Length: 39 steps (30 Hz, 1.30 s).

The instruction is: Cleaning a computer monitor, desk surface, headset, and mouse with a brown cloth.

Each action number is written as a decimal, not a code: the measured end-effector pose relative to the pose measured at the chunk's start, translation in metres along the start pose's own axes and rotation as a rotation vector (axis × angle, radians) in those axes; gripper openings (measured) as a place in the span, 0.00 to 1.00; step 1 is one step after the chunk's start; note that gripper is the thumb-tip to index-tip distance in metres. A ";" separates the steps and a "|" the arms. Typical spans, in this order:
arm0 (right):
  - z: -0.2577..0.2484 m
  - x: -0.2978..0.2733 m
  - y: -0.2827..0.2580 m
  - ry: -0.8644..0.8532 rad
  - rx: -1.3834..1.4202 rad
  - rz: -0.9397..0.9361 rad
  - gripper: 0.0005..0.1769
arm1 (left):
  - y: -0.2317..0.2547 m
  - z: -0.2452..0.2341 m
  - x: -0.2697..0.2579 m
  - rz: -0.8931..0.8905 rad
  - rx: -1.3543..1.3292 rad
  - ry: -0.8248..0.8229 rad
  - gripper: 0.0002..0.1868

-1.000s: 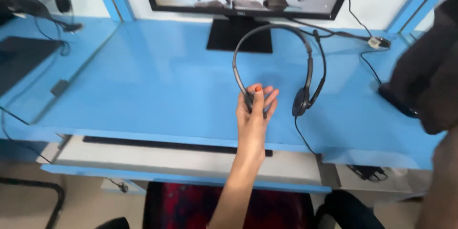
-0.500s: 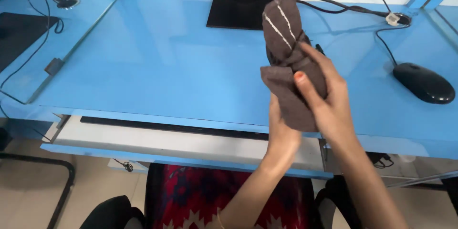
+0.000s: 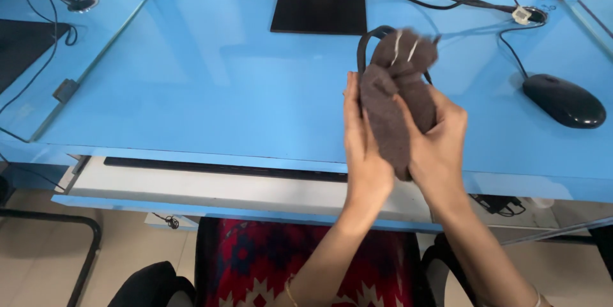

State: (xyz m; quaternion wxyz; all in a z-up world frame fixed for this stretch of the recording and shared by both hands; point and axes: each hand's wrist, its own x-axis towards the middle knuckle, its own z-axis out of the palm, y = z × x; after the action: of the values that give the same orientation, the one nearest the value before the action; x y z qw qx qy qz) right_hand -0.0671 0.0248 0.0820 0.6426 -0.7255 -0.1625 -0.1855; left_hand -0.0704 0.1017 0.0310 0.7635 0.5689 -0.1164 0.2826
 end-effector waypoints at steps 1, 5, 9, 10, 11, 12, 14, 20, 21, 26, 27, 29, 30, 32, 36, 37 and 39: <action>0.001 -0.003 0.000 -0.003 0.001 -0.003 0.14 | -0.004 -0.006 0.004 0.003 0.000 0.002 0.37; 0.016 -0.018 -0.010 -0.063 -0.150 -0.090 0.12 | -0.016 -0.034 0.021 0.106 -0.336 0.041 0.32; 0.025 -0.021 -0.009 -0.068 -0.001 0.033 0.12 | -0.020 -0.043 0.026 -0.121 -0.700 -0.006 0.30; 0.018 -0.016 -0.004 -0.063 -0.001 0.036 0.12 | -0.016 -0.035 0.019 -0.127 -0.699 -0.009 0.30; 0.010 -0.010 0.000 0.004 -0.050 -0.015 0.13 | -0.012 -0.026 0.014 -0.094 -0.547 -0.046 0.29; 0.002 -0.004 0.003 0.071 -0.099 -0.066 0.14 | -0.008 -0.016 0.009 -0.061 -0.395 -0.082 0.28; -0.010 0.007 0.002 0.095 0.003 -0.048 0.15 | -0.004 -0.001 0.003 -0.047 -0.206 -0.072 0.25; -0.001 0.002 -0.003 0.115 0.325 0.089 0.17 | -0.007 0.011 -0.003 0.096 0.074 -0.032 0.22; 0.003 -0.001 0.007 0.104 0.326 0.129 0.17 | -0.015 0.007 0.000 0.103 0.095 0.030 0.21; 0.015 -0.012 -0.012 -0.048 0.118 0.179 0.16 | 0.004 -0.018 0.011 0.111 -0.244 0.039 0.21; 0.015 -0.012 -0.018 -0.095 0.049 0.217 0.16 | 0.014 -0.017 0.013 0.013 -0.401 0.060 0.26; 0.013 -0.009 -0.017 -0.094 0.073 0.276 0.16 | 0.015 -0.018 0.015 0.006 -0.418 0.065 0.26; 0.012 -0.007 -0.016 -0.096 0.101 0.335 0.16 | 0.015 -0.019 0.015 0.001 -0.433 0.072 0.26; 0.008 -0.004 -0.010 -0.081 0.149 0.325 0.16 | 0.005 -0.022 0.013 0.036 -0.386 0.028 0.25; -0.007 0.005 -0.013 -0.017 0.214 0.227 0.17 | -0.021 -0.021 0.010 0.032 -0.284 -0.025 0.18; -0.015 0.008 -0.012 -0.016 0.212 0.231 0.17 | -0.012 -0.019 0.011 0.029 -0.285 -0.024 0.18; -0.031 0.013 -0.010 0.077 0.185 0.115 0.17 | 0.006 -0.016 0.016 -0.213 -0.183 0.045 0.21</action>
State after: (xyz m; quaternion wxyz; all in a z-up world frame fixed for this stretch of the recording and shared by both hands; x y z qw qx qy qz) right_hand -0.0622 -0.0048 0.1005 0.7221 -0.6635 -0.1122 -0.1602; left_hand -0.0632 0.1226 0.0391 0.8402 0.4996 -0.0633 0.2010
